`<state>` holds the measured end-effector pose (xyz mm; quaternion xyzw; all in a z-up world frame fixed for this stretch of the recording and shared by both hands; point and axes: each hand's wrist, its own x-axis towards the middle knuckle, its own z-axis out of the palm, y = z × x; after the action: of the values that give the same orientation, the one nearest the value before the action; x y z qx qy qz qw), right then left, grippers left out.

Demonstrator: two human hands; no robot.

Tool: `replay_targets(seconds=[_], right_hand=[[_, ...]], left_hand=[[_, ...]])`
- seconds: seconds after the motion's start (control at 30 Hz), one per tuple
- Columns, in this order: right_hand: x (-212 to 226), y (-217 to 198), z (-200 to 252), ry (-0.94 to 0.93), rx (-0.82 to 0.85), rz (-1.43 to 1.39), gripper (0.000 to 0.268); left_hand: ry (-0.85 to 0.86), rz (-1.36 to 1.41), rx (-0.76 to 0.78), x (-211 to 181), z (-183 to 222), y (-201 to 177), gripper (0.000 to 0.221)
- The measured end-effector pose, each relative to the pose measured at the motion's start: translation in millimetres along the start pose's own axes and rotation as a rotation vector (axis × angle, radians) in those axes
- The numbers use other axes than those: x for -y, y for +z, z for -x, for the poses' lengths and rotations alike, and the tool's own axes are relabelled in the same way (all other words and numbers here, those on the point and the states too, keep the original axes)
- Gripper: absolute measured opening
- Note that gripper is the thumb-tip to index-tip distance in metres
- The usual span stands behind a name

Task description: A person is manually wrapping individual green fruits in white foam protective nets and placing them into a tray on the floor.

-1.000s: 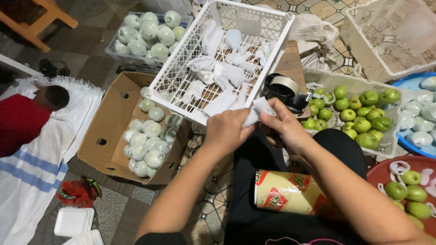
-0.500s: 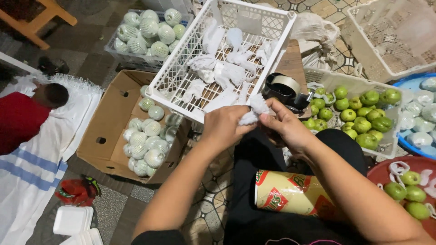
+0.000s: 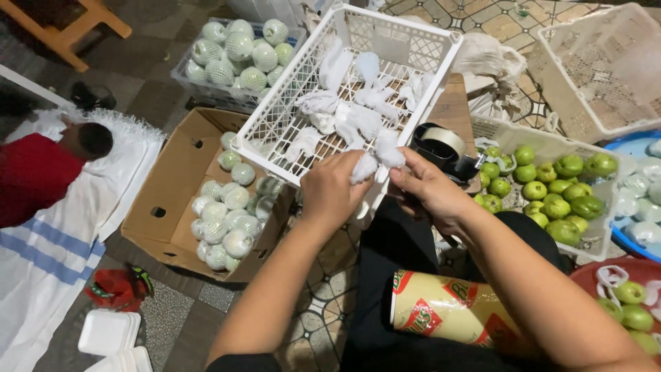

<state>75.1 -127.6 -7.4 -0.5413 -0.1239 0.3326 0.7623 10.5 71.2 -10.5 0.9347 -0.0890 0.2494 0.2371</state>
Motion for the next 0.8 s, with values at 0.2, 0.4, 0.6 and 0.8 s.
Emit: replay_targets(seconds=[0.2, 0.4, 0.6, 0.8], right_hand=[[-6.1, -4.9, -48.8, -0.053, -0.078, 0.096, 0.01], [20.6, -20.2, -82.0, 0.256, -0.082, 0.327, 0.061], [44.2, -44.2, -24.9, 0.139, -0.176, 0.307, 0.075], [39.9, -58.0, 13.8, 0.364, -0.252, 0.176, 0.052]], left_hand=[[0.208, 0.124, -0.1, 17.5, 0.5, 14.5, 0.04], [-0.219, 0.056, 0.424, 35.1, -57.0, -43.6, 0.048], [-0.5, 0.172, 0.352, 169.9, -144.0, 43.7, 0.069], [-0.664, -0.306, 0.43, 266.8, -192.4, 159.3, 0.049]])
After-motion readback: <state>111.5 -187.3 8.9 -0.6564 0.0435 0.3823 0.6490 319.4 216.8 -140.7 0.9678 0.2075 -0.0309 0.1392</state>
